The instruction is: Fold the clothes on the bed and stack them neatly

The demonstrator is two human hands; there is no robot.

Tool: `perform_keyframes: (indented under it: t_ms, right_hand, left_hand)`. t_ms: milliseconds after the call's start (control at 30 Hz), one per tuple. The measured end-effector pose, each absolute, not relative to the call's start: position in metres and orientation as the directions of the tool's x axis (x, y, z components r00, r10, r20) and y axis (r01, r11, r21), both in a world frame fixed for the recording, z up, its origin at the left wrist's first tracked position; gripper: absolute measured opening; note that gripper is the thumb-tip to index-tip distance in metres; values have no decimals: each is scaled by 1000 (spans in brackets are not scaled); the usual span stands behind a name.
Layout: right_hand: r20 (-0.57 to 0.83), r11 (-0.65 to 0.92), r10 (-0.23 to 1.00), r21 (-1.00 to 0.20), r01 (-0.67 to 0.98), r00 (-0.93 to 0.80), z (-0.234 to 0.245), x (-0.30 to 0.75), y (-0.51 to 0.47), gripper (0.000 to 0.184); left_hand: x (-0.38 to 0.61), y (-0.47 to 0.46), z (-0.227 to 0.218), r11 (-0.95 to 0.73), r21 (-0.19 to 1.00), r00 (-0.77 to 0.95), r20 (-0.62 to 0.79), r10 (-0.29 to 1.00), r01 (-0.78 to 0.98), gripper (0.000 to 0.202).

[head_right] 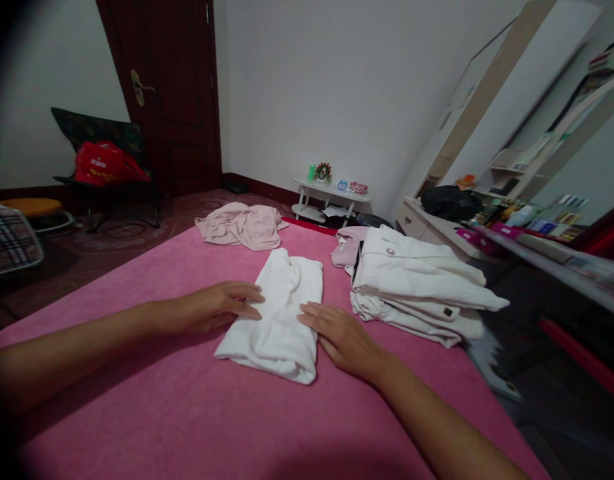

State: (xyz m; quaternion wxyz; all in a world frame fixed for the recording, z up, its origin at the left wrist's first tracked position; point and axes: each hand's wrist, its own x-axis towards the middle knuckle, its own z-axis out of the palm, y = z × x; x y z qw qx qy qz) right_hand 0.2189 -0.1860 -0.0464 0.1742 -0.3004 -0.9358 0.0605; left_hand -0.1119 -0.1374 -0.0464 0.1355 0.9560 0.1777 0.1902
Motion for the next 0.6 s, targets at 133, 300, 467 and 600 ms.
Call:
perform_keyframes:
  t_ms: [133,300,467,600]
  right_hand:
    - [316,815,580,-223,536,-751,-45,204,-186,45]
    - [384,717,683,-516,469,-621,-40,189,-203,28]
    - [318,341,940,-859,381,-124,-40,182,-184,33]
    - [107,61,984,-953,298,143,-50,184,-153,37]
  left_hand:
    - [-96,-146,-42,-902,381,860,369,352,205,32]
    - [-91,-170,-19,-715,696,854,329,402,68,33]
    - [-81,-157,-20,-315,944,550,215,807,93,34]
    - [-70,-112,-47,-103,979,219,63,974,175,47]
